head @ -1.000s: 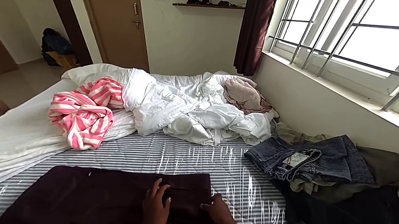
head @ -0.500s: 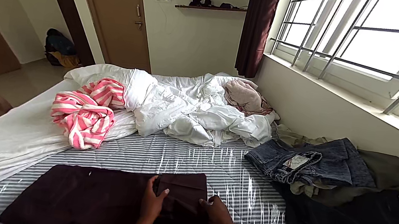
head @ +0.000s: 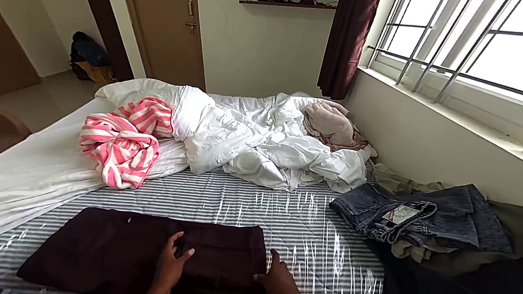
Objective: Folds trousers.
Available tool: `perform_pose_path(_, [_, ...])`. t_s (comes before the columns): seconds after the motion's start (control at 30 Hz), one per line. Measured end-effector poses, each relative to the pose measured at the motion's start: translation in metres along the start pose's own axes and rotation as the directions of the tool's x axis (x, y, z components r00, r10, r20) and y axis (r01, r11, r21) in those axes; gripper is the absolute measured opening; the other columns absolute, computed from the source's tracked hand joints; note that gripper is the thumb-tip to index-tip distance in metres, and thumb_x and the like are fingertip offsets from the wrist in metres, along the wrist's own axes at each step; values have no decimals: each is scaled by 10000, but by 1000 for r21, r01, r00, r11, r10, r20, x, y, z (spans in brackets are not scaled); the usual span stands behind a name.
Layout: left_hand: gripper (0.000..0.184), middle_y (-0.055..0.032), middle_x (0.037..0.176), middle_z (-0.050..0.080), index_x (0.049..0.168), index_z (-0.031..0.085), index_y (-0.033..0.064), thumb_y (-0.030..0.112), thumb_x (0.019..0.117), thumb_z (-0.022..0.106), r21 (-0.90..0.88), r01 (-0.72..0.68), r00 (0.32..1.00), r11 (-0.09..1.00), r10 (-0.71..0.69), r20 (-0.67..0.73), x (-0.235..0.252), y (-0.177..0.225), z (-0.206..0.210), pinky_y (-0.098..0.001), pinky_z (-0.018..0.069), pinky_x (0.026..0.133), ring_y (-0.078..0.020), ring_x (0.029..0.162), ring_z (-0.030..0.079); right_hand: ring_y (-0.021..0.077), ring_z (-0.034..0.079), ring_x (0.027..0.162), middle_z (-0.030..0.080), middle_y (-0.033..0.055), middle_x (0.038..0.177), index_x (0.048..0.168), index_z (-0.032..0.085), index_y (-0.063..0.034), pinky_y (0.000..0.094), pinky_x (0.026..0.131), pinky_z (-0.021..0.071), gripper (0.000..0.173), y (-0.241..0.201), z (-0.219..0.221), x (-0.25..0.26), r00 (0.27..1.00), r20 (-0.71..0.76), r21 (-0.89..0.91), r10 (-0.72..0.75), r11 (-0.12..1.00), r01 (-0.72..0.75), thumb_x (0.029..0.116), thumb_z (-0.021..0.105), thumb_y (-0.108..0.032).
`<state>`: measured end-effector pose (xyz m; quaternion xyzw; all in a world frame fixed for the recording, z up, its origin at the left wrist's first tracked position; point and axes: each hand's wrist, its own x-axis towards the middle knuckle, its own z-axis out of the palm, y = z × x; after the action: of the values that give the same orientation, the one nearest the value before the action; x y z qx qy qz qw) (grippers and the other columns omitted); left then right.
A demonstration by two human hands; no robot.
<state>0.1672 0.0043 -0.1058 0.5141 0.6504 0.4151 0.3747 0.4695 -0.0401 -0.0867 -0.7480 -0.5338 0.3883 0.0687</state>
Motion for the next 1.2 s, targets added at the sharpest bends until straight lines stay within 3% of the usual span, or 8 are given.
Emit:
perform_pose_path(0.13, [487,-171,1485,547,1422,546,9,26,950,668,69,-158,971,985,168,-168,8,5,-20,-468,435,1136,-294,1369,529,415,630,1190,509,273,1452,1618,263,-127,563,997,521,925,3,0,2,1000,17,-29,-17,999,17,906,751,-458])
perform_pose_path(0.3, [656,-176,1353,639,1539,438,125,244,956,716,631,95,989,770,-142,25,38,25,-71,-572,473,1065,-372,1267,600,429,626,1210,491,255,1482,1605,317,-152,589,957,548,847,-5,1,-3,999,-37,-137,-15,991,10,936,690,-513])
perform_pose_path(0.37, [712,-166,1371,628,1556,412,137,360,952,716,688,117,981,716,-191,32,46,33,-81,-593,453,1077,-380,1301,571,432,616,1223,482,247,1491,1603,327,-153,587,956,547,807,-13,0,-6,997,-63,-148,-38,989,28,956,673,-490])
perform_pose_path(0.57, [870,-300,1499,459,1551,320,-9,402,928,766,103,377,926,921,-374,-43,49,5,-65,-596,428,1088,-424,1376,480,423,629,1203,526,278,1435,1646,189,-133,573,1011,517,862,-30,25,-9,992,-9,8,-127,992,127,987,639,-459])
perform_pose_path(0.8, [810,-254,1394,574,1451,485,-15,306,823,882,193,264,958,945,-280,59,52,-3,-53,-512,446,1105,-354,1314,554,361,719,996,714,208,1110,1633,130,-108,539,927,556,1012,-25,33,4,998,-44,161,-40,986,47,908,773,-400])
perform_pose_path(1.0, [940,-242,1552,440,1591,272,33,217,857,830,305,93,971,948,-154,182,49,-15,-33,-491,388,1179,-349,1424,470,360,717,998,709,219,1141,1625,189,-155,552,922,556,999,-10,20,15,999,-3,268,-39,963,39,861,828,-228])
perform_pose_path(1.13, [1046,-168,1721,54,1640,-69,87,45,924,693,201,-58,896,978,-37,442,24,15,4,-441,322,1233,-283,1556,262,380,719,952,716,229,1087,1605,266,-158,580,883,564,929,24,-27,27,992,-124,254,5,967,27,860,820,-175])
perform_pose_path(1.2, [1003,-104,1732,56,1655,3,131,-31,902,645,114,-122,861,986,48,506,11,24,23,-425,318,1238,-231,1567,233,394,709,992,712,231,1105,1592,299,-146,589,910,549,886,40,-47,23,979,-192,172,64,985,-31,865,805,-163])
